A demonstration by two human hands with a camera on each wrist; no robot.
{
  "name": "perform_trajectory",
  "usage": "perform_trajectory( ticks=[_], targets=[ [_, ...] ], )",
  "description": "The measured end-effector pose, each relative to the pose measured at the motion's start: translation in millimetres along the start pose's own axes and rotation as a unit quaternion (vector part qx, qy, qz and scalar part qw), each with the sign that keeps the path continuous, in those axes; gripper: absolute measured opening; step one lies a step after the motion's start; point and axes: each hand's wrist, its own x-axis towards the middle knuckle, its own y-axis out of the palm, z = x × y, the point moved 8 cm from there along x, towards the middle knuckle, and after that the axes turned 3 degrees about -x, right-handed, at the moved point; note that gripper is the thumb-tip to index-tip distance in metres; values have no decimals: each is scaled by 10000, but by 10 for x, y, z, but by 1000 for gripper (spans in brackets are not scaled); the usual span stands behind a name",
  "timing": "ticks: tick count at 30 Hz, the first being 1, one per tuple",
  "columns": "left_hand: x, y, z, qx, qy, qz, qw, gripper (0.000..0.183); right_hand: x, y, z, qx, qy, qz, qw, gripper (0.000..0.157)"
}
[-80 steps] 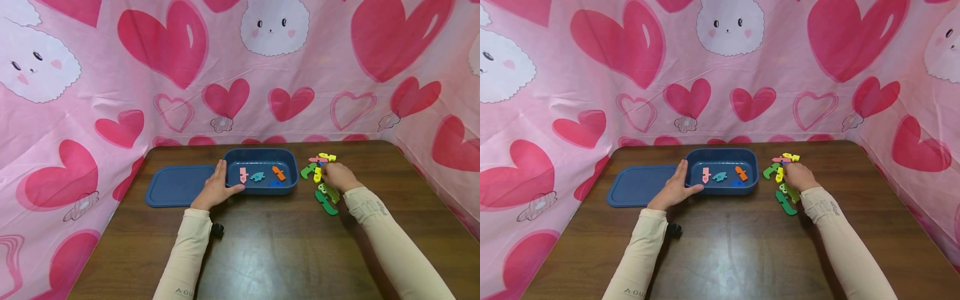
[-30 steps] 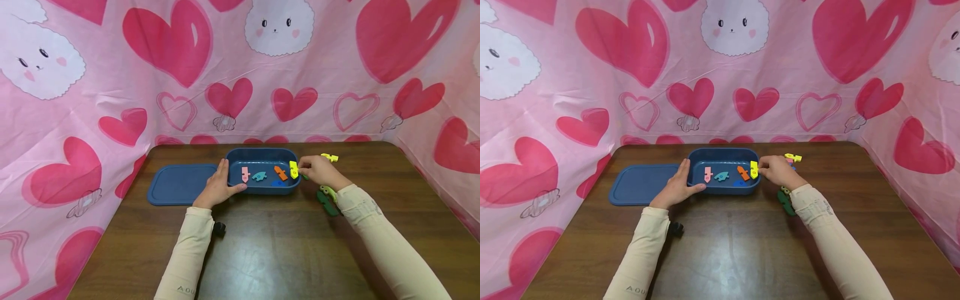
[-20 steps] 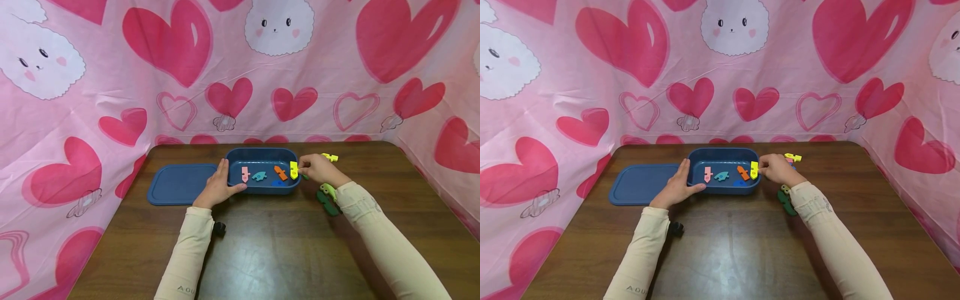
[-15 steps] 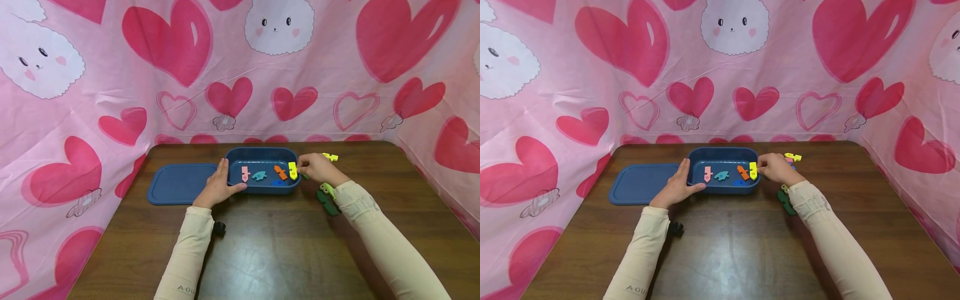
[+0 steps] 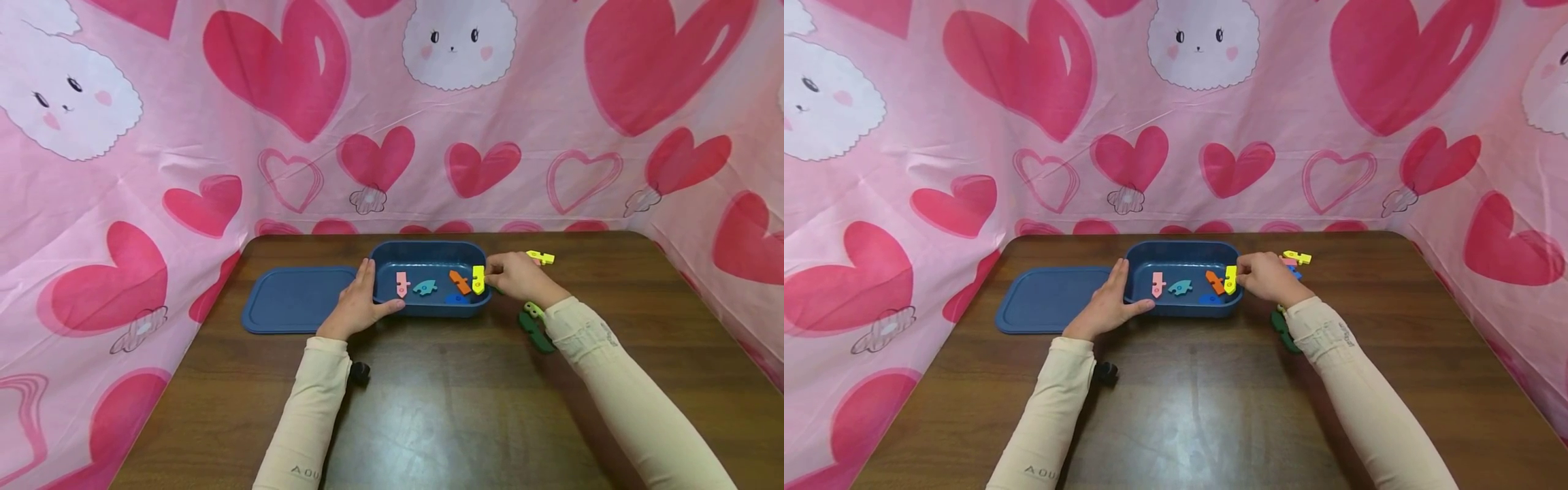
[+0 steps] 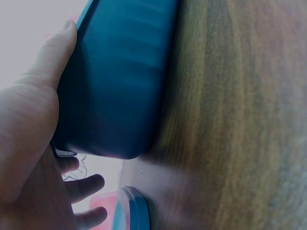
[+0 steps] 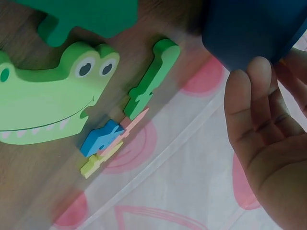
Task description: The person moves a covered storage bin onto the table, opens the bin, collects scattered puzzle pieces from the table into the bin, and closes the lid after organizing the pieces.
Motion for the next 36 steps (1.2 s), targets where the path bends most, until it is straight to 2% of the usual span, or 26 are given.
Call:
perform_trajectory(
  ticks=[9, 19, 29, 33, 36],
  targets=[
    [12, 6, 14, -8, 0, 12, 10000, 119, 4, 3, 15, -289, -181, -103, 9994, 18],
    [-3, -6, -16, -52, 16, 7, 10000, 117, -14, -18, 136, -571, -417, -159, 9974, 12],
    [-14, -10, -23, -63, -11, 23, 10000, 118, -39, -13, 94, -438, -258, -207, 9985, 14],
    [-22, -18, -24, -71, -29, 18, 10000, 118, -85, -40, -51, -121, 36, -300, 9995, 12],
    [-18, -15, -22, -75, -28, 15, 10000, 117, -141, -95, -206, -93, 223, -464, 9986, 11]
  ],
)
